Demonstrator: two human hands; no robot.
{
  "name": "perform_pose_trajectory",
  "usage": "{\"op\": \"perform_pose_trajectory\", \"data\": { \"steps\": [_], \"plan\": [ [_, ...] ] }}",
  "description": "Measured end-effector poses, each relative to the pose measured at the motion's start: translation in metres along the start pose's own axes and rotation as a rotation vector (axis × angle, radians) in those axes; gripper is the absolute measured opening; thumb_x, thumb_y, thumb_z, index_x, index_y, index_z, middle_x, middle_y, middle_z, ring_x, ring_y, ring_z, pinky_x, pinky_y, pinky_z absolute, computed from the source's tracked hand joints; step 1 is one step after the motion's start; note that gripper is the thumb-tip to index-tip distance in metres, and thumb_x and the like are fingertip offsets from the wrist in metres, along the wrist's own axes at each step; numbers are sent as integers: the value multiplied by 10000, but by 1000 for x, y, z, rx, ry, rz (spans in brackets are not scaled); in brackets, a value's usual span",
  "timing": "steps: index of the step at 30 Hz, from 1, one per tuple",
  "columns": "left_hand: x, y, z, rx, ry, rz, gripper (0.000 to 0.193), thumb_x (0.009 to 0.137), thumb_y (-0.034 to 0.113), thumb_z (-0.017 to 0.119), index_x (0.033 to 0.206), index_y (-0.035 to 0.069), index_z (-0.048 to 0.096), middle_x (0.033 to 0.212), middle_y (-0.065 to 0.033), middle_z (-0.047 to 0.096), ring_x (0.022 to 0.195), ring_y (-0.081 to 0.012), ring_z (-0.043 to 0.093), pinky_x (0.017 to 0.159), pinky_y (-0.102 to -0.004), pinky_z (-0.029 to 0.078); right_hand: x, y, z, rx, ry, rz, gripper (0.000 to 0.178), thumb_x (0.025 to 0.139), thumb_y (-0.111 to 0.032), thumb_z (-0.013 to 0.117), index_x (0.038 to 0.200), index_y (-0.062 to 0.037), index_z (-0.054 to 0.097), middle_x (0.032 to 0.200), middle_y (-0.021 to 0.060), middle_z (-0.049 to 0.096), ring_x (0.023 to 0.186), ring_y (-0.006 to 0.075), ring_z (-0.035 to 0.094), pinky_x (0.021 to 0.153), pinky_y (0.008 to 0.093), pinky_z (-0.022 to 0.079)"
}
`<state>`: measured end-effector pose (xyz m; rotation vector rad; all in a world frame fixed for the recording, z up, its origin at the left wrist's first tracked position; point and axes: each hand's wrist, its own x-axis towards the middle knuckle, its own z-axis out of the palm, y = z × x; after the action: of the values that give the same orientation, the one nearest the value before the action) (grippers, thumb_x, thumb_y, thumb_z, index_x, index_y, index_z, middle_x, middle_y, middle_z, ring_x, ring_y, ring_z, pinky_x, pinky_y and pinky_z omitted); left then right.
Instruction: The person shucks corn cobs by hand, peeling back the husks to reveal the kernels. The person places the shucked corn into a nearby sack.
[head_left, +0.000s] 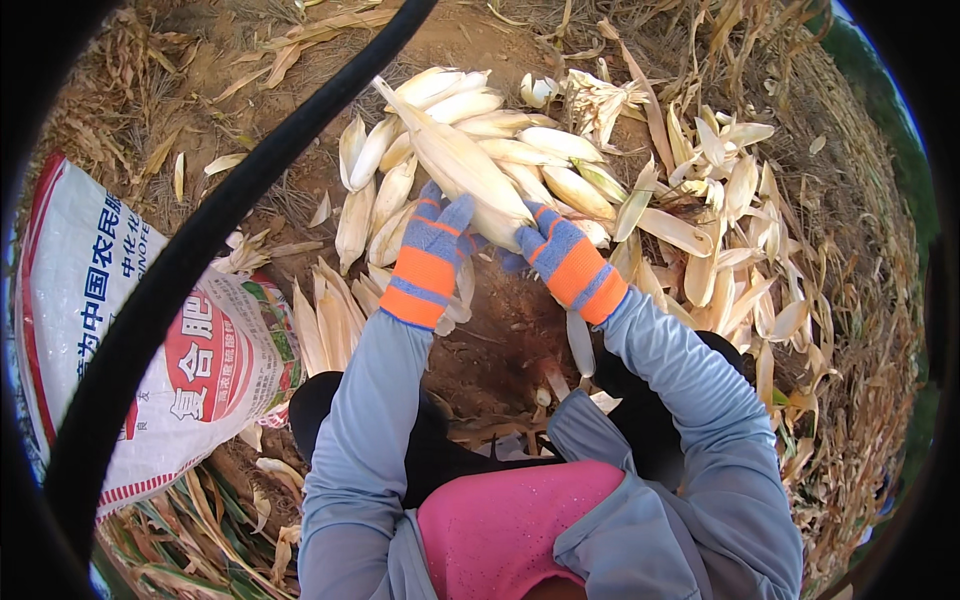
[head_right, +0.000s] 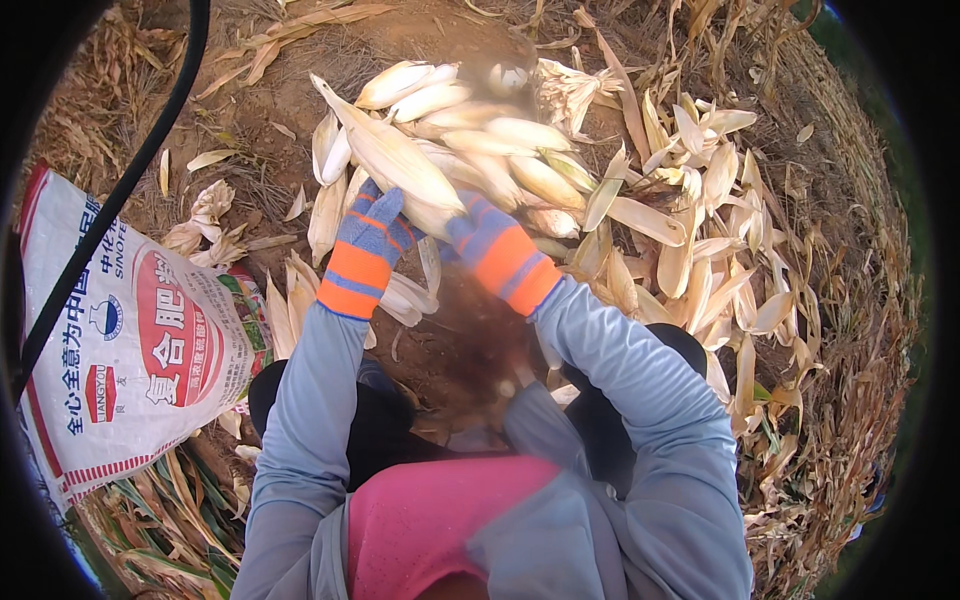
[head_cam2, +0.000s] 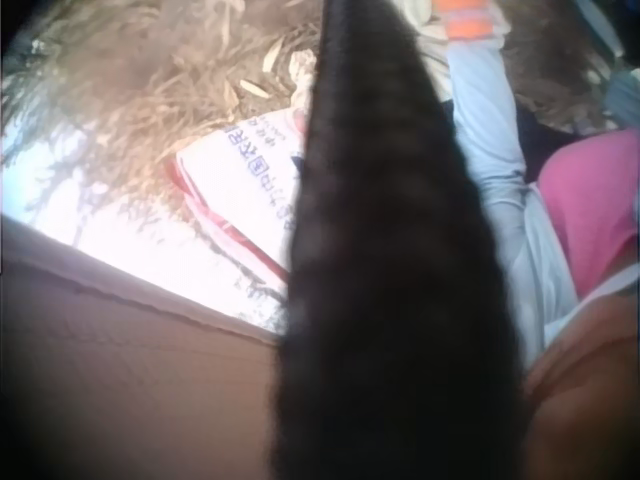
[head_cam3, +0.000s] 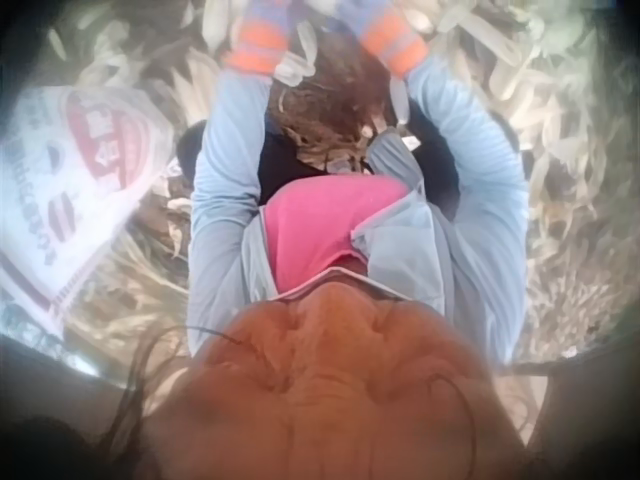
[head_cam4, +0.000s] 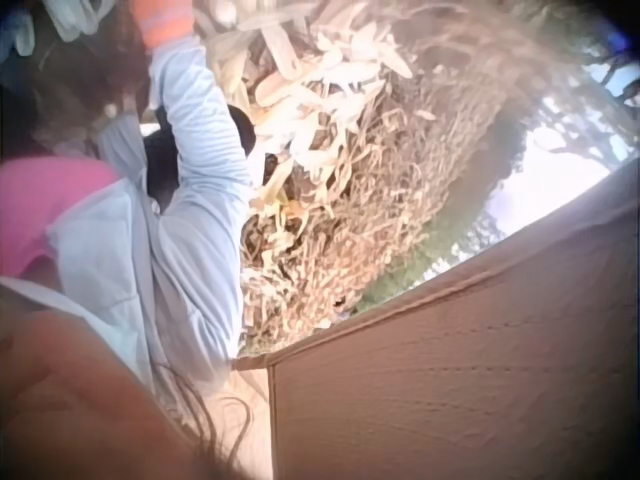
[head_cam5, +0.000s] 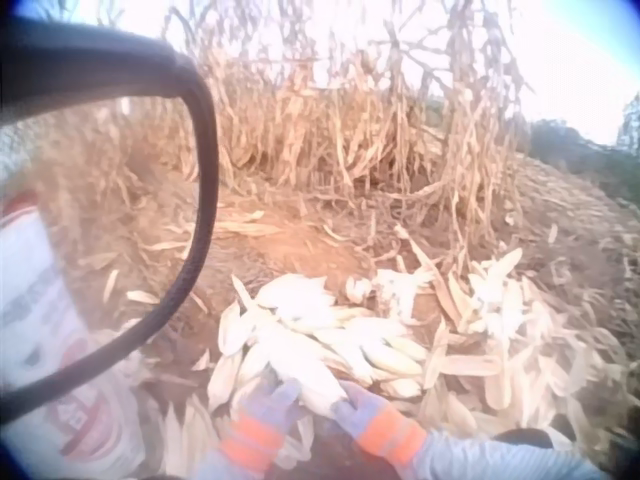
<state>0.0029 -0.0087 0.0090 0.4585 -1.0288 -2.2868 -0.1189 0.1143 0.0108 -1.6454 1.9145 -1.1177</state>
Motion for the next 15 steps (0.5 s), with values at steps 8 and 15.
{"op": "perform_pose_trajectory", "data": {
  "steps": [8, 15],
  "plan": [
    [-3, 6, 5, -153, 46, 30, 547, 775, 82, 540, 1256, 99, 280, 1208, -120, 382, 1106, -289, 402, 877, -483, 389, 0, -21, 5, 209, 86, 256, 367, 807, -78, 459, 1167, -29, 407, 854, 102, 584, 683, 150, 594, 604, 244, 464],
    [-5, 13, 8, -181, 107, 93, 573, 757, 161, 604, 1229, 66, 293, 1153, -129, 425, 1037, -283, 457, 835, -442, 432, 2, -29, 4, -70, 311, 22, 421, 718, -115, 582, 1121, -69, 467, 962, 192, 537, 885, 333, 530, 736, 347, 435]
  ]
}}
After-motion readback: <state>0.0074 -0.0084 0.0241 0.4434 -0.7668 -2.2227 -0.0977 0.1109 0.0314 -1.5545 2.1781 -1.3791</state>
